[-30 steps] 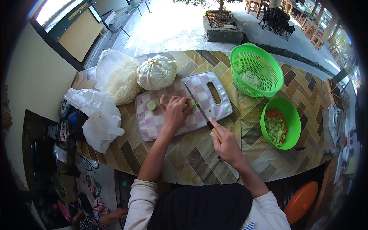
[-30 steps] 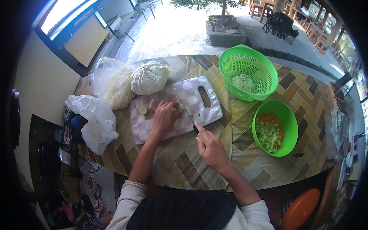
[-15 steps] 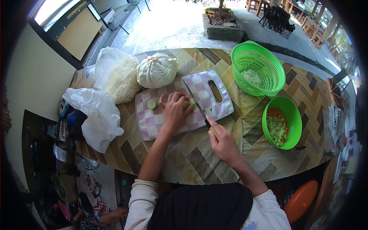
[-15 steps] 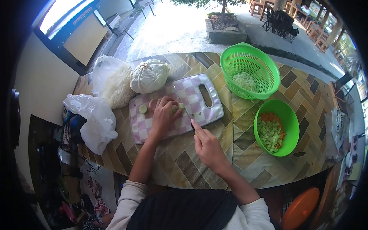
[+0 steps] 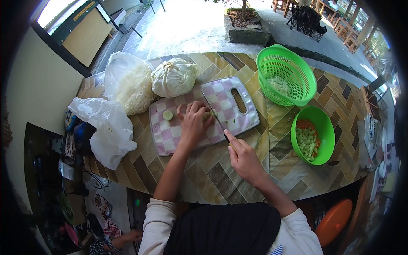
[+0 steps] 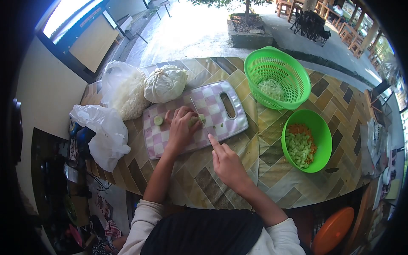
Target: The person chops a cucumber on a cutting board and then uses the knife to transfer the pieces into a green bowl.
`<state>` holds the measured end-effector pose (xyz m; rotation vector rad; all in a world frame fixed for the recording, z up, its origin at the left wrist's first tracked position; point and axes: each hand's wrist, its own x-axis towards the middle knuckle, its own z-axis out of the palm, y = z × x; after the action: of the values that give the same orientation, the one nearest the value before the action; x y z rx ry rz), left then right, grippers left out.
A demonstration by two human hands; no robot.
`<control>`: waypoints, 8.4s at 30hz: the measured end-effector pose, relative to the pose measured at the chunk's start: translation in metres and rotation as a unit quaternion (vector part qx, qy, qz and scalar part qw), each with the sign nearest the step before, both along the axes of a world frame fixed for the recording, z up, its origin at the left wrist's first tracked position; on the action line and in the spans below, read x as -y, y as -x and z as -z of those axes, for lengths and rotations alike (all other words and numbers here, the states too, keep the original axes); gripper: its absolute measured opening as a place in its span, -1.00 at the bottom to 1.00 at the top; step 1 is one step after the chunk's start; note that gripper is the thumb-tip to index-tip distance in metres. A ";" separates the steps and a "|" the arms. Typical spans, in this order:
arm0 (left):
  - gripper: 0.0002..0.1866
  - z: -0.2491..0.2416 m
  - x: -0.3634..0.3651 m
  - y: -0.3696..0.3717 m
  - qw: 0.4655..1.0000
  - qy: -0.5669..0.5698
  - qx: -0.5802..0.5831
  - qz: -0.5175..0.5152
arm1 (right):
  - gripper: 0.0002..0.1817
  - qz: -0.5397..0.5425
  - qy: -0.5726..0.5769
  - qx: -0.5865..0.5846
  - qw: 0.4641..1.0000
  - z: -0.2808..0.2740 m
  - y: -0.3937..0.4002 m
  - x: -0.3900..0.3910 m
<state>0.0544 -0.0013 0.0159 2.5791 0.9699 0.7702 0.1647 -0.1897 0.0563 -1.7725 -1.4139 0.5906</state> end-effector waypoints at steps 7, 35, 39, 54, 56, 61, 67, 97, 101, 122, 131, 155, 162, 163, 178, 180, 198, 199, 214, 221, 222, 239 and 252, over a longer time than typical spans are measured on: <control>-0.77 0.003 -0.002 0.000 1.000 0.002 0.002 0.001 | -0.42 0.004 0.014 0.025 1.000 0.000 0.005 -0.001; -0.71 -0.001 0.002 -0.001 1.000 0.018 -0.001 -0.022 | -0.45 0.003 -0.033 -0.044 0.998 -0.008 -0.012 0.024; -0.67 -0.006 0.004 -0.004 0.999 0.026 -0.010 -0.017 | -0.45 0.022 -0.025 -0.035 0.999 -0.010 -0.015 0.020; -0.71 0.001 -0.004 -0.007 1.000 0.016 -0.004 -0.005 | -0.44 0.000 -0.030 -0.034 0.999 -0.001 -0.007 0.009; -0.72 0.001 -0.004 -0.007 1.000 0.014 -0.002 -0.004 | -0.44 0.001 -0.031 -0.026 0.999 0.001 -0.007 0.009; -0.72 -0.001 -0.003 -0.006 1.000 0.011 -0.008 0.001 | -0.44 0.007 -0.022 -0.010 1.000 0.002 -0.006 0.010; -0.69 -0.003 -0.002 -0.006 1.000 0.008 -0.006 0.006 | -0.45 0.010 -0.008 -0.010 1.000 -0.004 -0.009 0.008; -0.79 0.003 -0.001 0.003 1.000 -0.001 0.026 -0.004 | -0.44 -0.003 -0.021 -0.015 1.000 0.005 0.004 0.001; -0.80 0.006 -0.002 0.003 1.000 0.001 0.024 -0.009 | -0.44 -0.002 -0.006 -0.009 1.000 0.005 0.006 0.000; -0.78 0.006 0.000 0.003 1.000 -0.003 0.016 -0.018 | -0.42 0.001 0.009 0.008 1.000 -0.003 0.008 0.000; -0.76 0.002 0.000 0.003 1.000 0.009 0.003 -0.013 | -0.40 0.001 0.034 0.025 0.999 -0.005 0.009 0.001; -0.80 0.006 0.001 0.003 1.000 0.001 0.017 -0.019 | -0.40 0.006 0.044 0.056 0.997 0.005 0.011 -0.006; -0.81 0.006 0.001 0.002 1.000 0.009 0.014 -0.018 | -0.39 0.008 0.040 0.071 0.997 0.008 0.011 -0.008; -0.82 0.006 0.001 0.002 1.000 0.008 0.015 -0.018 | -0.39 0.007 0.039 0.070 0.997 0.008 0.011 -0.009; -0.82 0.007 0.002 0.002 1.000 0.003 0.003 -0.030 | -0.41 -0.008 0.033 0.018 0.999 0.015 0.004 0.000; -0.82 0.006 0.003 0.002 0.999 0.011 -0.001 -0.030 | -0.42 -0.015 0.002 -0.007 1.000 0.012 -0.002 0.007; -0.64 -0.023 0.011 -0.005 0.996 0.032 0.055 -0.056 | -0.45 0.006 -0.007 -0.291 0.957 -0.010 -0.027 0.015; -0.66 -0.027 0.011 -0.005 0.993 0.060 0.092 -0.050 | -0.45 0.010 0.047 -0.404 0.914 -0.016 -0.030 0.017; -0.76 -0.012 -0.010 0.005 0.781 0.492 0.364 0.123 | -0.41 -0.051 0.006 -0.583 0.811 -0.014 -0.040 0.018; -0.82 -0.018 -0.009 0.009 0.963 0.212 0.166 0.006 | -0.42 -0.013 0.005 -0.522 0.853 -0.005 -0.042 0.013; -0.83 -0.014 -0.011 0.008 0.976 0.181 0.121 -0.010 | -0.42 -0.013 0.006 -0.524 0.851 -0.004 -0.041 0.013; -0.65 -0.031 -0.010 0.014 0.997 0.043 -0.067 0.021 | -0.47 0.045 0.057 -0.407 0.911 -0.003 -0.040 0.017; -0.83 -0.016 -0.007 0.005 0.998 -0.029 -0.061 -0.015 | -0.48 0.011 0.003 -0.097 0.995 -0.001 -0.026 0.013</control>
<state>0.0491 0.0054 0.0320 2.6941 1.0394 0.6630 0.1904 -0.2026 0.0568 -1.6843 -1.2591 0.7346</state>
